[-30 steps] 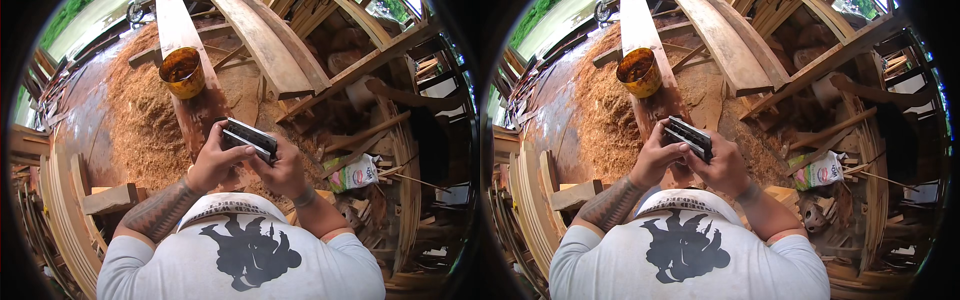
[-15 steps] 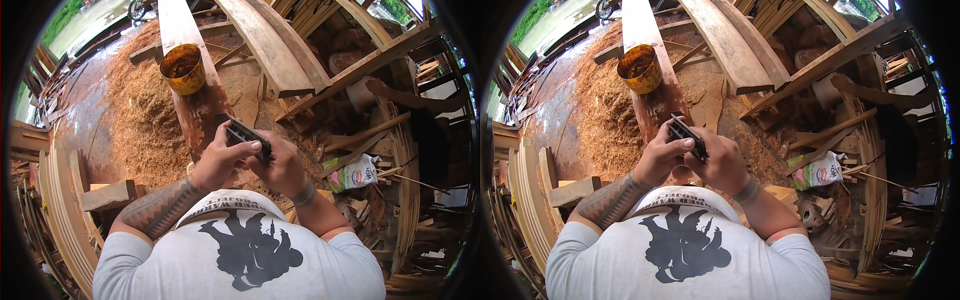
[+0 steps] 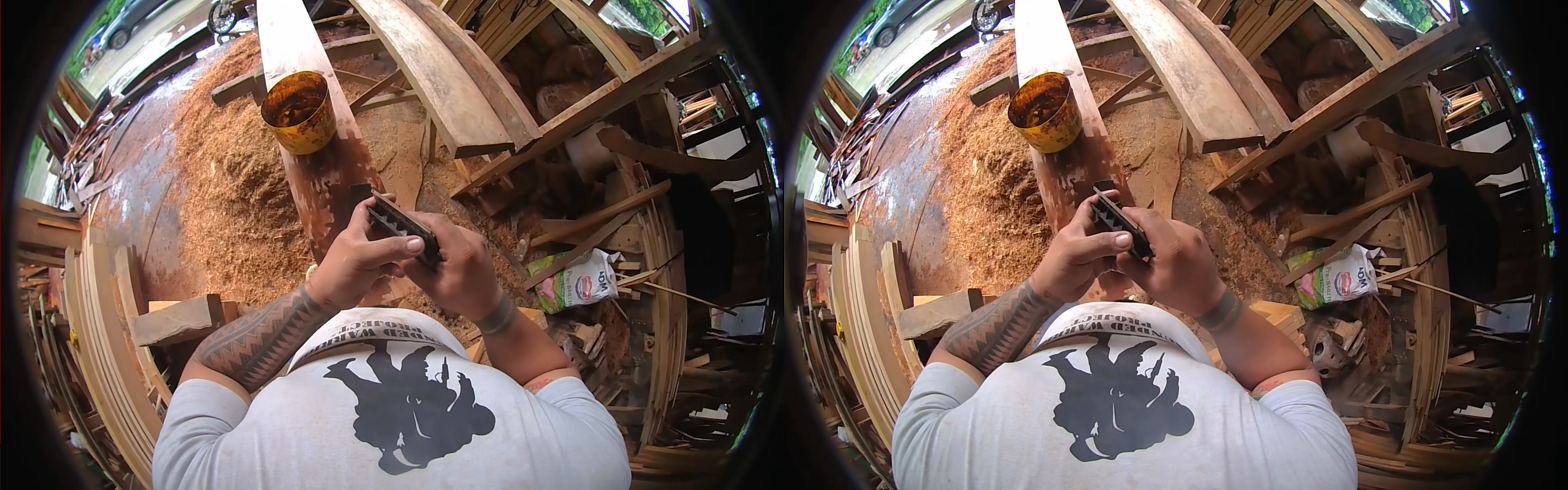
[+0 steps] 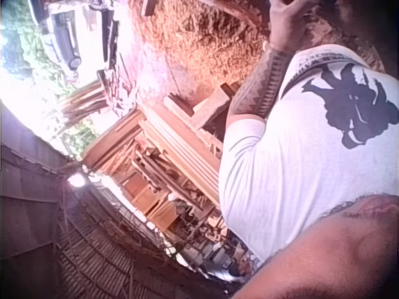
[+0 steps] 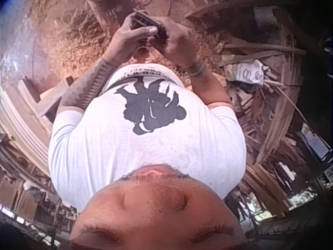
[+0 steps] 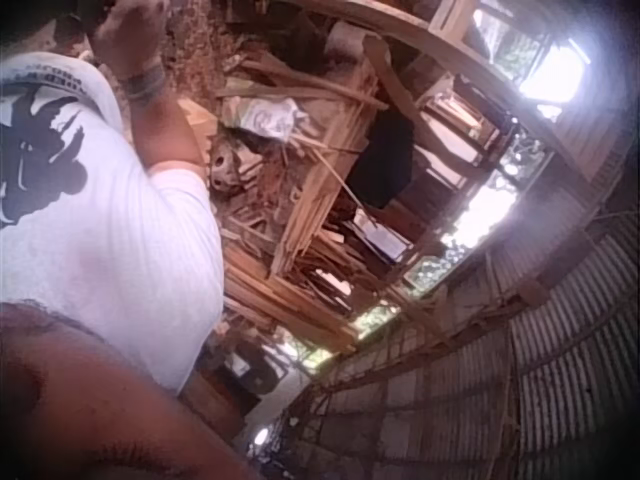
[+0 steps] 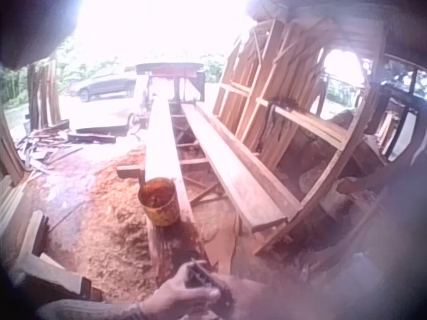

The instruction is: The person sharpens a metal blade by hand using a flat whetstone placed on a wooden beam, checking the edge of the blade between several rounds of sharpening.

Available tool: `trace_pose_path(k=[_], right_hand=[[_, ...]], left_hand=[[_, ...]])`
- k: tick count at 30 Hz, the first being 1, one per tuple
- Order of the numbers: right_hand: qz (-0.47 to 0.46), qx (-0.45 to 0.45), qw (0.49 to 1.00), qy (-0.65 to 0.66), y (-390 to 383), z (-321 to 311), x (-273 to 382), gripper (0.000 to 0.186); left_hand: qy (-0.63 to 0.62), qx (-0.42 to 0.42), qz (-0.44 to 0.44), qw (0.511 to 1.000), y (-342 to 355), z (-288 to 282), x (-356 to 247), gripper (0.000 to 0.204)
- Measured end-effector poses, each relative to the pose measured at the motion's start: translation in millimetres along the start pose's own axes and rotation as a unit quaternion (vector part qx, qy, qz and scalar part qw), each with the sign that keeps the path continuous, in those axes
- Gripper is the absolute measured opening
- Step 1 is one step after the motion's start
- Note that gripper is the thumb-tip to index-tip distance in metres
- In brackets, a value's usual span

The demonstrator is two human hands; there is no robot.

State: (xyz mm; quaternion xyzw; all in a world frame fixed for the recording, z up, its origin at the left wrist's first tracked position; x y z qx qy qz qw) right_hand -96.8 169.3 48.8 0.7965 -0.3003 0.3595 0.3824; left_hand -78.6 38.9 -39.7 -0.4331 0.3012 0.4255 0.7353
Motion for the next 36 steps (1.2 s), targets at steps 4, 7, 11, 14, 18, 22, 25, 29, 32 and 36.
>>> trace_pose_path(k=[4, 7, 11, 14, 18, 22, 25, 29, 32, 36], right_hand=[[-0.014, -0.002, 1.000, 0.000, -0.4, 0.9, 2.5, 0.055], [-0.017, -0.004, 1.000, -0.001, 0.5, 1.7, 3.5, 0.054], [-0.015, -0.016, 1.000, 0.017, 0.2, 0.1, 0.4, 0.052], [-0.007, -0.008, 1.000, 0.010, -0.7, 1.6, -0.1, 0.054], [-0.022, -0.002, 1.000, -0.013, -1.7, 3.9, 3.0, 0.055], [-0.046, -0.004, 0.999, -0.023, -2.4, 6.1, 7.1, 0.056], [-0.042, -0.004, 0.999, -0.024, -3.0, 7.1, 4.6, 0.056], [-0.036, -0.003, 0.999, -0.022, -4.2, 8.0, 2.7, 0.054], [-0.025, -0.005, 1.000, 0.003, -3.3, 8.1, 1.6, 0.052], [-0.012, -0.006, 1.000, 0.014, -2.7, 7.5, 2.7, 0.051]], left_hand=[[0.000, 0.005, -0.007, 1.000, -1.4, -2.6, 1.2, 0.095], [0.012, 0.009, 0.000, 1.000, -0.8, -9.0, 5.6, 0.097], [0.008, 0.017, 0.057, 0.998, -2.3, 0.3, -6.6, 0.106], [0.009, 0.030, 0.057, 0.998, -4.7, 0.5, -7.7, 0.107], [-0.017, 0.018, 0.002, 1.000, -3.6, -7.0, 2.3, 0.097], [-0.007, 0.003, 0.005, 1.000, -2.6, -7.3, 4.0, 0.095], [-0.007, 0.004, 0.008, 1.000, -2.0, -8.6, 5.5, 0.097], [-0.003, 0.016, 0.012, 1.000, -5.0, -5.4, 2.8, 0.102], [0.032, 0.028, 0.057, 0.997, -4.2, -8.0, 1.2, 0.104], [0.029, 0.036, 0.074, 0.996, -8.6, -2.3, -5.8, 0.107]])
Point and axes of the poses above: each hand's wrist, its own y-axis towards the middle knuckle, its own z-axis out of the palm, x = y × z, the point moved 10 cm from there along y, towards the middle knuckle, and after that the axes turned 10 degrees about y, right-handed, at the moved point
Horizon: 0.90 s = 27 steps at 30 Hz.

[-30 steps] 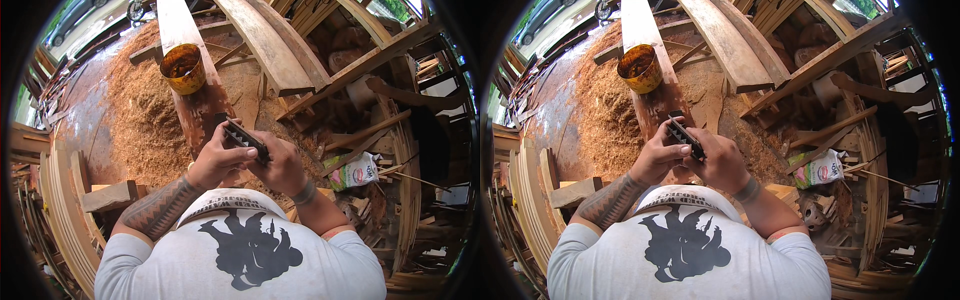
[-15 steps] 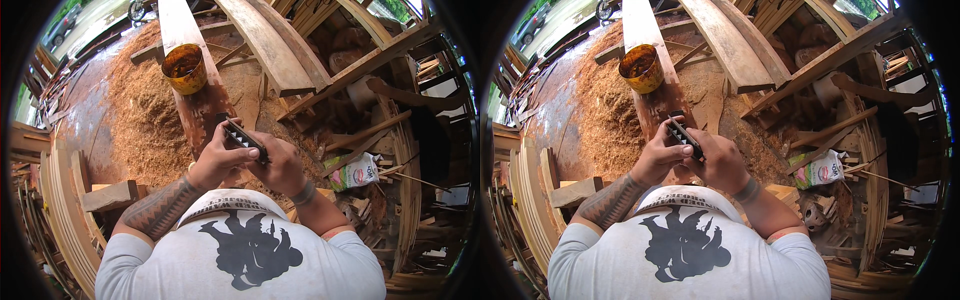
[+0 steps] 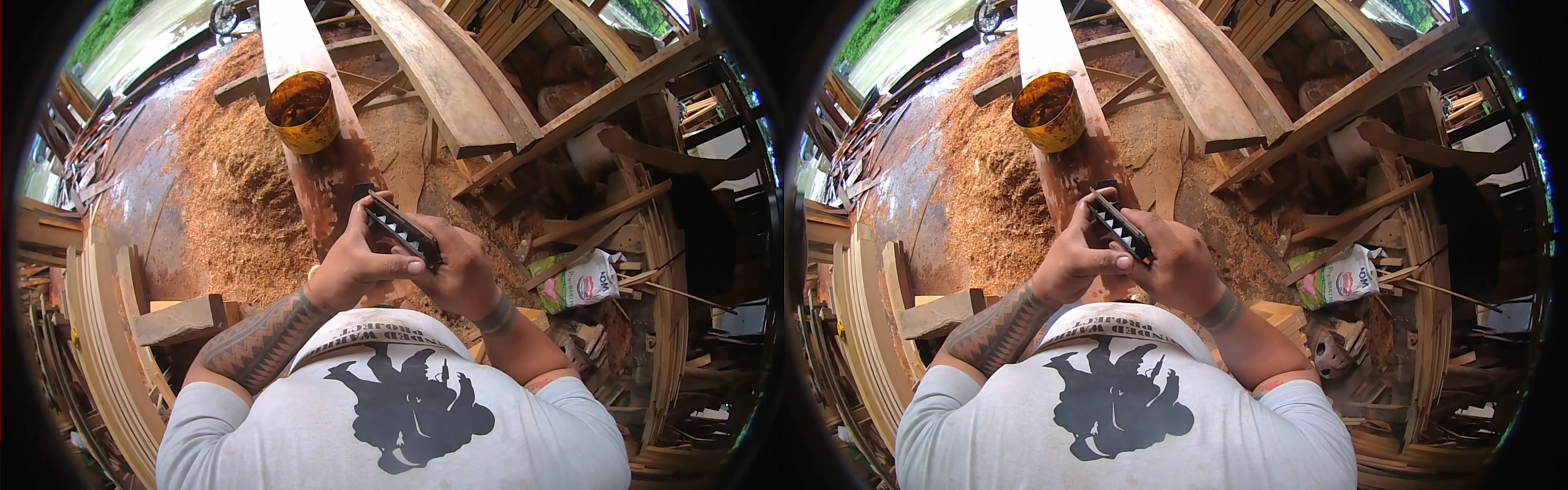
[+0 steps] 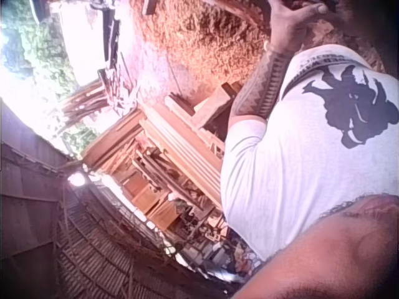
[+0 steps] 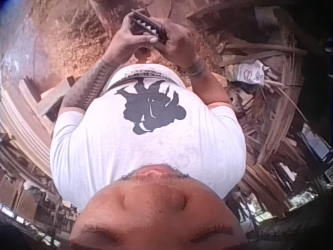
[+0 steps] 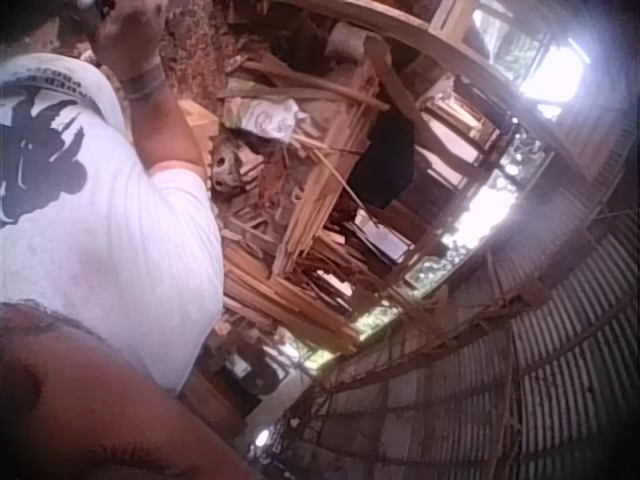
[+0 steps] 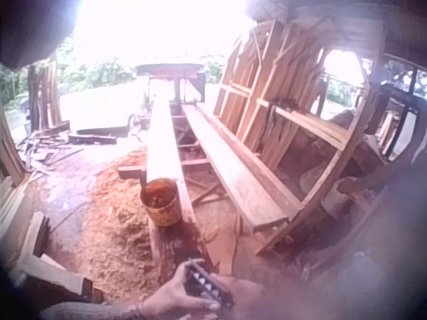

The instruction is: The person sharpens a metal blade by hand using a flat whetstone placed on a wooden beam, checking the edge of the blade between several rounds of sharpening.

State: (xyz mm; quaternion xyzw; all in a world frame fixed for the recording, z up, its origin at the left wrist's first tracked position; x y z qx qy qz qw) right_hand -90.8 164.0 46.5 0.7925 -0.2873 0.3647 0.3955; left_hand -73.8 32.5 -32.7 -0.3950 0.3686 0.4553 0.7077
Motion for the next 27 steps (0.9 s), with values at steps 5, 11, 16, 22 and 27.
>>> trace_pose_path(k=[5, 11, 16, 22, 27], right_hand=[[-0.037, -0.012, 0.999, -0.017, 0.0, 1.2, 9.1, 0.052], [-0.029, -0.003, 1.000, -0.001, -0.1, 3.4, 7.6, 0.051], [0.007, -0.007, 0.999, 0.037, -1.1, -0.8, 4.5, 0.051], [0.073, -0.032, 0.995, 0.051, -0.6, -9.6, -6.6, 0.043], [0.080, -0.022, 0.996, 0.044, 0.6, -10.2, -4.6, 0.041]], left_hand=[[-0.007, -0.038, -0.033, 0.999, -1.2, -5.0, 5.5, 0.110], [0.030, -0.032, -0.008, 0.999, -4.1, -7.6, 1.5, 0.110], [0.045, -0.013, 0.017, 0.999, -2.5, -9.0, -0.5, 0.111], [0.362, -0.129, 0.201, 0.901, -17.3, -22.4, -52.3, 0.097], [0.573, -0.099, 0.448, 0.679, -44.9, 34.6, -99.2, 0.037]])
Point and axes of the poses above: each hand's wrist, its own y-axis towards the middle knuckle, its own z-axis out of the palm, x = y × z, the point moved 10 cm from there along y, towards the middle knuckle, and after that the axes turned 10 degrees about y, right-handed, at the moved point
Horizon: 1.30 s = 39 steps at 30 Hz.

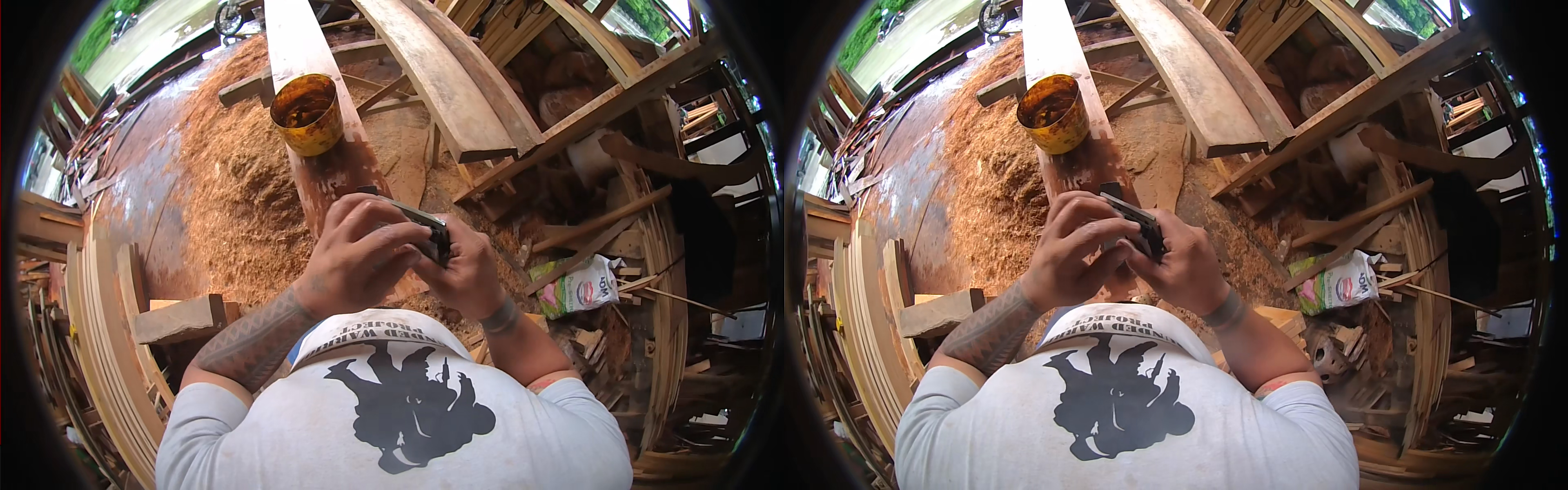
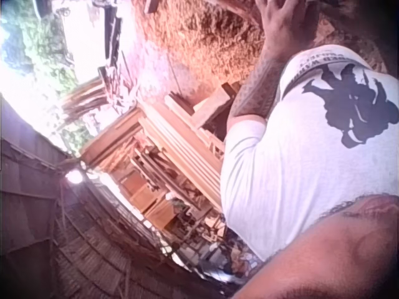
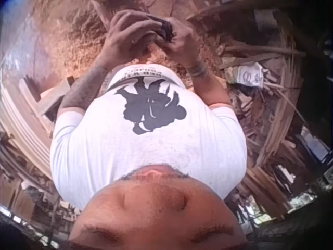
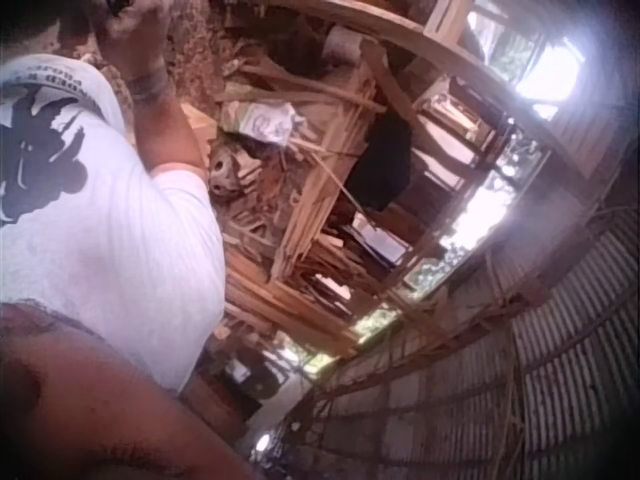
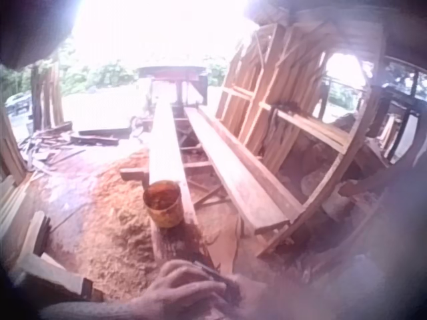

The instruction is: The person sharpens a metal blade by hand using a flat whetstone placed on a wooden beam, checking the edge of the blade between several rounds of sharpening.

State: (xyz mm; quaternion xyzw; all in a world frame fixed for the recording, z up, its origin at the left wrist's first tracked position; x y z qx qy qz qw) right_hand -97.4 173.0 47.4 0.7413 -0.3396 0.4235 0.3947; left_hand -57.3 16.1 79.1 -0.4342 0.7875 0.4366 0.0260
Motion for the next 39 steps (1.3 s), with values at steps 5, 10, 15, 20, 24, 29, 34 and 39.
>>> trace_pose_path(k=[5, 10, 15, 20, 24, 29, 34, 39], right_hand=[[0.017, 0.007, 1.000, 0.012, 0.5, 2.3, -2.1, 0.039], [0.011, 0.005, 1.000, 0.013, 0.1, 1.5, -1.8, 0.038], [0.014, 0.009, 1.000, 0.026, 0.5, 1.3, -4.2, 0.037], [0.029, 0.001, 0.998, 0.051, 1.2, -0.3, -8.4, 0.037], [0.026, 0.005, 0.998, 0.055, 2.0, -0.8, -8.2, 0.038], [0.016, 0.008, 0.999, 0.046, 2.4, -0.6, -6.5, 0.040], [0.007, -0.006, 0.998, 0.062, 2.7, -3.6, -5.2, 0.040], [-0.005, -0.043, 0.994, 0.098, -1.4, -7.8, -7.2, 0.039]], left_hand=[[0.004, 0.026, 0.029, 0.999, 5.5, 4.7, -10.5, 0.033], [-0.019, 0.034, 0.026, 0.999, 8.9, 6.6, -11.2, 0.030], [-0.033, 0.039, 0.028, 0.998, 10.2, 9.3, -10.3, 0.029], [-0.001, 0.011, 0.066, 0.998, 11.5, 4.2, -19.3, 0.032], [0.012, -0.006, 0.103, 0.995, 12.4, 0.0, -25.5, 0.032], [-0.025, -0.030, 0.032, 0.999, 9.3, 1.7, -10.9, 0.045], [0.032, -0.022, 0.065, 0.997, 10.7, -1.8, -21.5, 0.049], [0.077, 0.011, 0.094, 0.993, 6.5, 0.2, -30.6, 0.053]])
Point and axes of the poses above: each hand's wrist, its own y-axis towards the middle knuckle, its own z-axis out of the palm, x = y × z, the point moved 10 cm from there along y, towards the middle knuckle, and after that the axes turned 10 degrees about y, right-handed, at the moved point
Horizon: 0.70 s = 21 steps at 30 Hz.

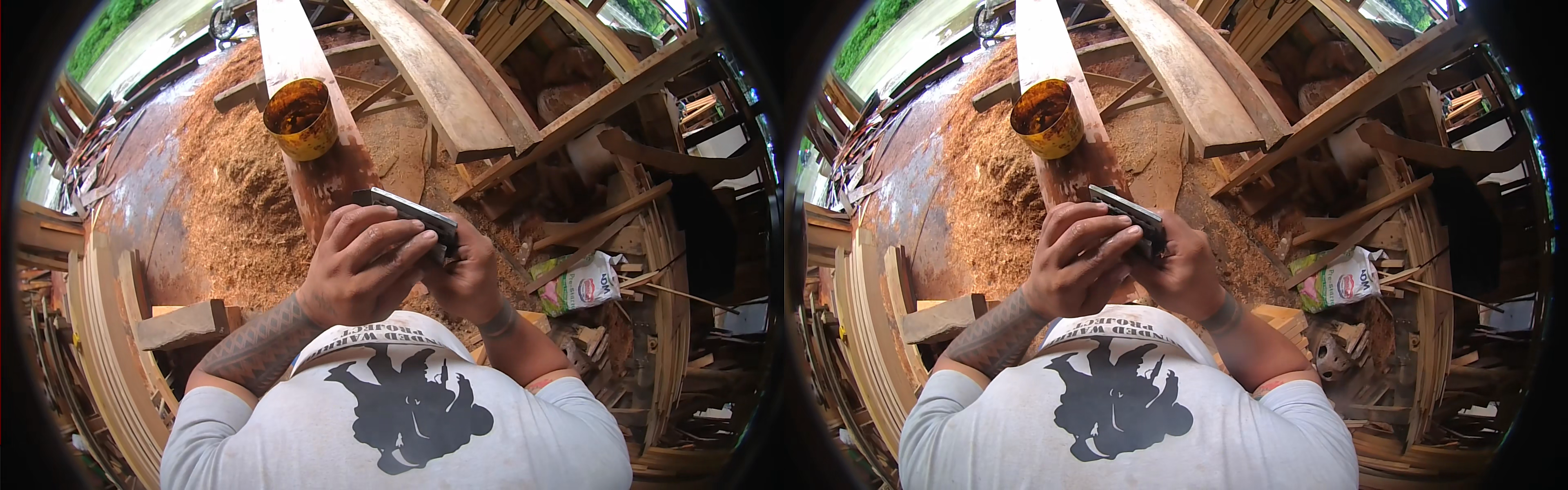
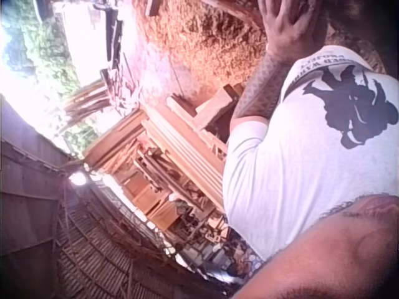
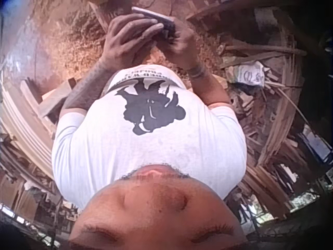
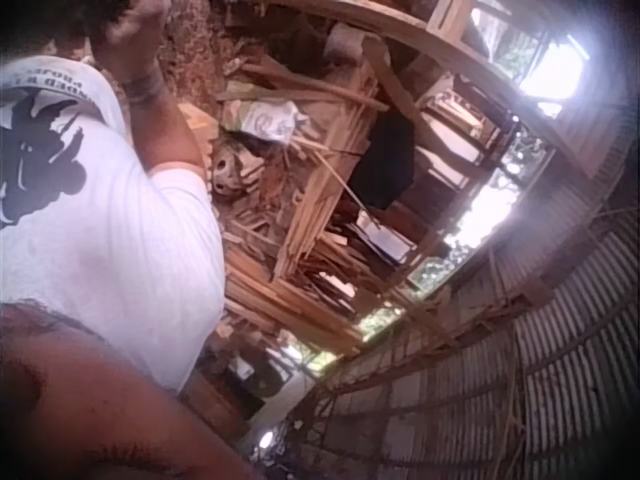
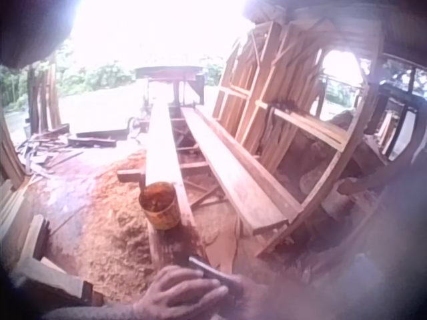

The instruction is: The person sharpens a metal blade by hand using a flat whetstone placed on a wooden beam, checking the edge of the blade between several rounds of sharpening.

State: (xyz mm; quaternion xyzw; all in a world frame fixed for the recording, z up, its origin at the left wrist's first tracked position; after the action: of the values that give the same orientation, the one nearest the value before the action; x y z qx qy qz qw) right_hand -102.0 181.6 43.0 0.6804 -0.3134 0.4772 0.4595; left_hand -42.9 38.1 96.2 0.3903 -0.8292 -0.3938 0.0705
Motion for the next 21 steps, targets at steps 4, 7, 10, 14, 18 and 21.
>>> trace_pose_path(k=[4, 7, 10, 14, 18, 21], right_hand=[[0.002, -0.012, 0.999, 0.041, -3.4, -0.1, 0.5, 0.039], [0.006, -0.015, 0.999, 0.044, -6.0, 0.9, 1.2, 0.040], [0.003, -0.025, 0.998, 0.049, -9.0, 1.7, -2.5, 0.040], [-0.015, -0.031, 0.999, 0.031, -10.4, 1.3, 2.9, 0.042], [-0.020, -0.027, 0.999, 0.021, -12.0, -0.4, 8.1, 0.043], [-0.043, -0.018, 0.998, -0.033, -10.2, 1.3, 21.0, 0.046]], left_hand=[[0.012, -0.007, 0.009, 1.000, -3.0, -1.3, -4.0, 0.054], [0.024, -0.029, 0.028, 0.999, -5.0, -3.6, -9.0, 0.054], [0.034, -0.030, 0.032, 0.998, -5.9, -3.4, -11.1, 0.052], [0.035, -0.038, 0.038, 0.998, -9.3, -5.8, -13.5, 0.050], [0.030, -0.059, 0.043, 0.997, -12.2, -11.7, -17.4, 0.050], [0.045, -0.049, 0.024, 0.997, -9.5, -11.8, -19.1, 0.051]])
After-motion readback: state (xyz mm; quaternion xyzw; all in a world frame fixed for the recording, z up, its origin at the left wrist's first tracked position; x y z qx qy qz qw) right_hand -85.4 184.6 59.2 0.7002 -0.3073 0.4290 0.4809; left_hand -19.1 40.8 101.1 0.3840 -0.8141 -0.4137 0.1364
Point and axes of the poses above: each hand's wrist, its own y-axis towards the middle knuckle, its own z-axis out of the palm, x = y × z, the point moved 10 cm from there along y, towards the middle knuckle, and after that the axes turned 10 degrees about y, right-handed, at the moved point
